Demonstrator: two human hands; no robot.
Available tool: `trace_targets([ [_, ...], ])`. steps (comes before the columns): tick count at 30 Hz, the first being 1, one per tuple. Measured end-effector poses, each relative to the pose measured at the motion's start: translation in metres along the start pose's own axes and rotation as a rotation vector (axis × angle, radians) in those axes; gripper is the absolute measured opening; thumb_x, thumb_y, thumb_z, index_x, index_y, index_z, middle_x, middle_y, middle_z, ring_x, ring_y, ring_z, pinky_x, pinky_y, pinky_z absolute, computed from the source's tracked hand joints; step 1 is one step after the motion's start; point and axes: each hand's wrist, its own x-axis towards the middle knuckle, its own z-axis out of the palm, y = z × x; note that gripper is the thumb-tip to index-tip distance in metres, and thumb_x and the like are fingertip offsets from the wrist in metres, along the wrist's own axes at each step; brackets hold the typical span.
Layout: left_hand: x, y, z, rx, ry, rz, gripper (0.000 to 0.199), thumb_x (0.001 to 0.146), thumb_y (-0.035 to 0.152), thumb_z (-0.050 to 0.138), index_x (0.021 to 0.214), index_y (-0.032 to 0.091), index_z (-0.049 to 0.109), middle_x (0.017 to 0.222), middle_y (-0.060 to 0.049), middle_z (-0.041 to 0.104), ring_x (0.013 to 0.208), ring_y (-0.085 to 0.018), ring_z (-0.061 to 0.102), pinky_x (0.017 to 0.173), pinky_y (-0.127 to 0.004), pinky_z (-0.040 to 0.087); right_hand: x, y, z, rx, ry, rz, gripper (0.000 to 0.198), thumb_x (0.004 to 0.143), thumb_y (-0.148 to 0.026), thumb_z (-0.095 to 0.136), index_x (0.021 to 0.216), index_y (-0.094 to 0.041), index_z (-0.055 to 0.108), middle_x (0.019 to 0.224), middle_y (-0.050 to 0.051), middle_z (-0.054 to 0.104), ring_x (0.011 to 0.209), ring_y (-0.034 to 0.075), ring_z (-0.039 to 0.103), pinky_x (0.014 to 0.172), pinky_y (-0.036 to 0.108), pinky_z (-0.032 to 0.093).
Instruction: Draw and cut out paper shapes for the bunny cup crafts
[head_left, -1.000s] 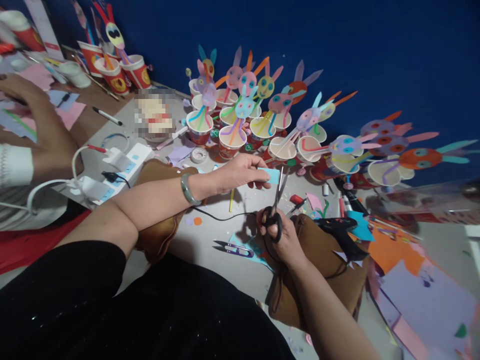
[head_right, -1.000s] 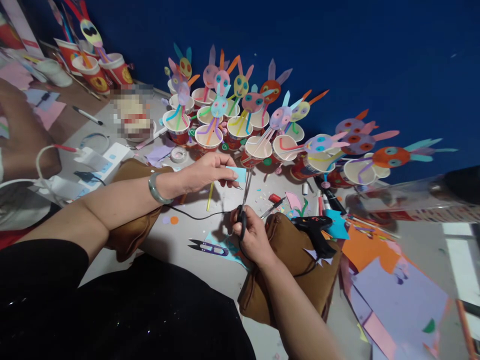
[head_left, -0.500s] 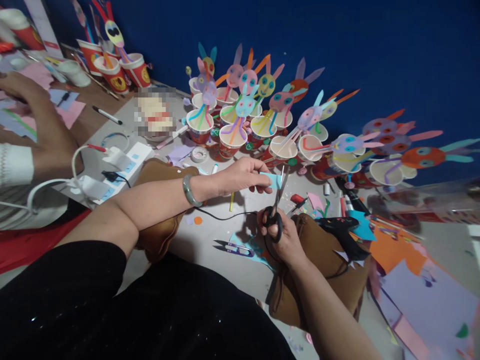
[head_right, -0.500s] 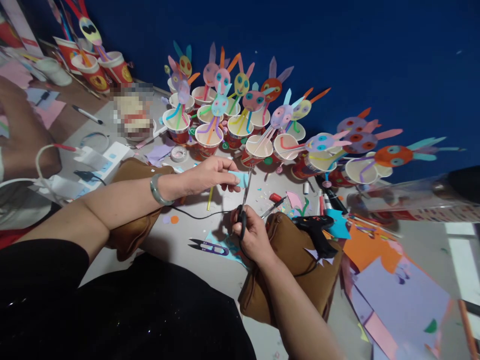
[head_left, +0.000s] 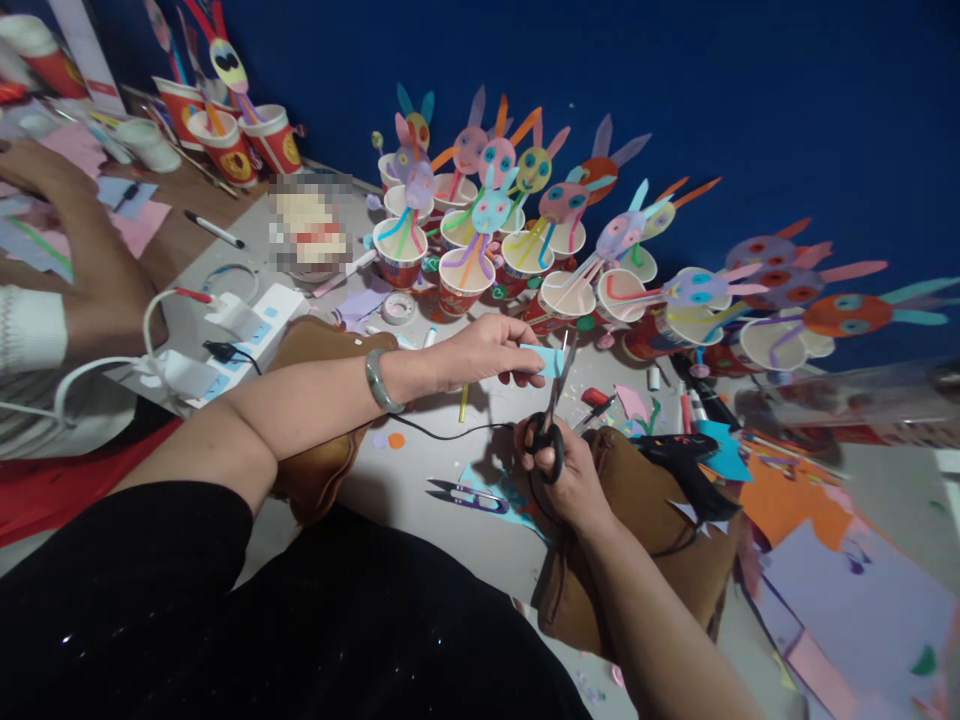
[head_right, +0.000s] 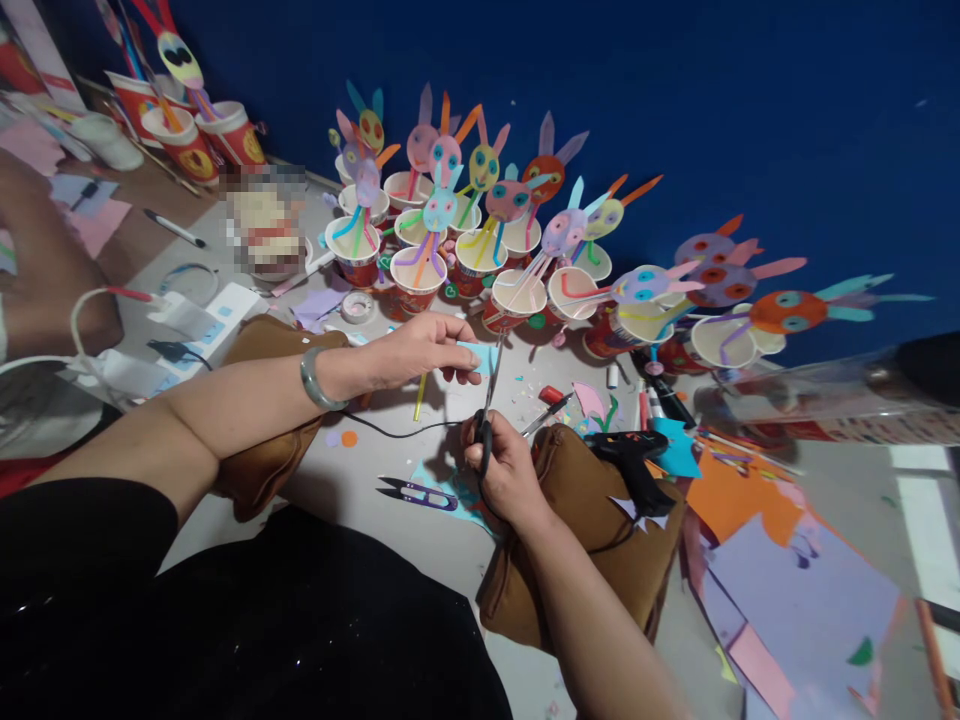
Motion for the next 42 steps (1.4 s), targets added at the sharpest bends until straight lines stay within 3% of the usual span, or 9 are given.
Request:
trace_targets([
  [10,-0.001,0.003,0.0,-0.014,0.013,0.012,0.011,0.083,0.005,0.061,0.075,0.012,0.058,0.065,-0.002,0.071,0.052,-0.004,0.058,0.052,-0.018,0.04,0.002,-0.003,0.0,0.08,0.044,0.062,0.054,0.076,-0.072,0.069,0.071,-0.022,0.049,0.068,-0.002,0.05,0.057,0.012,0.041,0.052,0.027,0.033],
  [23,0.0,0.002,-0.001,-0.022,0.018,0.008,0.012,0.085,0.005,0.06,0.075,0.012,0.057,0.066,-0.001,0.071,0.052,-0.004,0.058,0.053,-0.019,0.042,0.001,-0.002,0.0,0.027,0.088,0.086,0.044,0.082,-0.062,0.066,0.071,-0.021,0.053,0.065,-0.002,0.049,0.055,0.011,0.039,0.05,0.027,0.031],
  [28,0.0,0.002,-0.001,-0.014,0.013,0.004,0.013,0.084,0.007,0.061,0.074,0.012,0.056,0.067,-0.002,0.071,0.054,-0.004,0.059,0.052,-0.018,0.041,0.002,-0.008,0.002,0.047,0.155,0.113,0.044,0.084,-0.062,0.065,0.071,-0.021,0.055,0.058,-0.004,0.046,0.05,0.01,0.037,0.047,0.027,0.029],
  [35,0.005,-0.007,0.0,-0.06,-0.008,-0.074,0.009,0.085,0.012,0.057,0.077,0.013,0.06,0.071,0.0,0.07,0.056,-0.005,0.061,0.056,-0.019,0.045,0.004,-0.004,-0.001,0.133,0.332,-0.02,0.033,0.082,-0.047,0.076,0.073,-0.02,0.058,0.067,-0.003,0.056,0.053,0.009,0.043,0.051,0.025,0.034],
  [38,0.005,-0.011,0.003,-0.058,-0.052,-0.137,0.013,0.086,0.013,0.056,0.076,0.013,0.064,0.068,0.001,0.066,0.058,-0.006,0.06,0.057,-0.02,0.047,0.005,0.003,-0.005,0.182,0.415,-0.019,0.026,0.079,-0.041,0.079,0.08,-0.02,0.063,0.075,-0.002,0.06,0.055,0.008,0.044,0.05,0.023,0.034],
  [42,0.003,-0.014,0.008,-0.036,-0.131,-0.173,0.011,0.085,0.013,0.061,0.078,0.012,0.07,0.07,0.001,0.066,0.061,-0.006,0.06,0.059,-0.02,0.047,0.006,0.011,-0.009,0.17,0.479,-0.001,0.025,0.076,-0.04,0.079,0.081,-0.021,0.064,0.07,-0.003,0.056,0.056,0.009,0.045,0.049,0.023,0.034],
])
